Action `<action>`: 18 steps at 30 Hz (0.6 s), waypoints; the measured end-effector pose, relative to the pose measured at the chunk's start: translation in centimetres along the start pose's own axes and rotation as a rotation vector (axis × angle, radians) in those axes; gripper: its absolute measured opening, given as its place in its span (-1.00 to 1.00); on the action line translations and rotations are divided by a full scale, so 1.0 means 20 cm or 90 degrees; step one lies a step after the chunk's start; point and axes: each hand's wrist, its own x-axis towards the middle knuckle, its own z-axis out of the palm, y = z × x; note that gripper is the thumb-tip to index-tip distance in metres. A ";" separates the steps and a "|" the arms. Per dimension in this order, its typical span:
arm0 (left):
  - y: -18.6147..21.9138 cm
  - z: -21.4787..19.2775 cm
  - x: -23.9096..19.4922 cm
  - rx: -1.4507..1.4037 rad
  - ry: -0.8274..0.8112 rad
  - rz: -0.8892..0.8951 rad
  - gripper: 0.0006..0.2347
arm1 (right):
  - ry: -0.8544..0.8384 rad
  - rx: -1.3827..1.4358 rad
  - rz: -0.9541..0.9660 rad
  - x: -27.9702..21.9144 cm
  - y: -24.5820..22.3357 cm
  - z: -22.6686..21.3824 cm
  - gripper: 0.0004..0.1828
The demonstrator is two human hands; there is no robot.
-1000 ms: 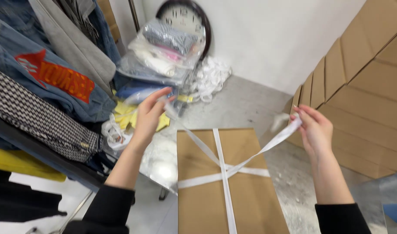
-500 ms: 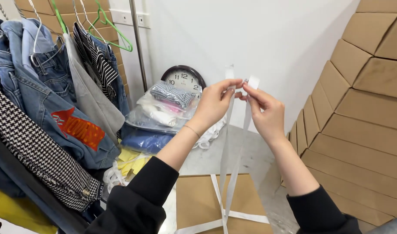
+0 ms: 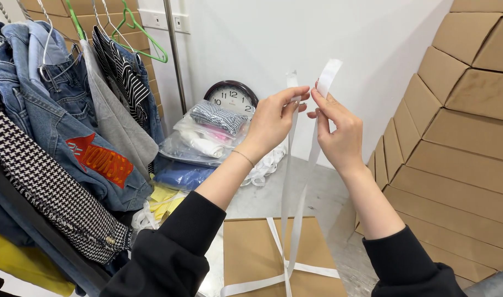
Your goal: The person ties a white ribbon around a brown cardboard box placed on a metal table. They wrap the ribbon around the box multiple times, crossing it over the center, and then tie a knot to secure it.
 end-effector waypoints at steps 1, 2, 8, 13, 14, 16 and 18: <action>0.01 -0.01 0.01 0.000 0.000 0.000 -0.67 | 0.000 0.000 0.000 0.00 0.00 0.00 -0.48; 0.02 -0.01 0.02 0.010 0.014 0.015 -0.69 | -0.001 0.001 -0.001 -0.01 0.01 0.00 -0.48; 0.04 -0.06 0.02 0.014 0.026 0.031 -0.69 | -0.003 0.011 0.000 -0.01 0.00 -0.02 -0.49; -0.05 -0.06 -0.01 -0.019 0.028 0.019 -0.64 | -0.033 0.055 0.001 -0.04 -0.03 -0.05 -0.52; -0.05 -0.07 -0.03 -0.079 0.036 -0.046 -0.64 | -0.067 0.090 0.065 -0.06 -0.04 -0.06 -0.56; 0.00 -0.12 -0.12 -0.143 0.044 -0.127 -0.58 | -0.110 0.126 0.144 -0.11 -0.07 -0.10 -0.59; 0.11 -0.22 -0.23 -0.149 0.089 -0.363 -0.46 | -0.110 0.223 0.377 -0.14 -0.11 -0.17 -0.45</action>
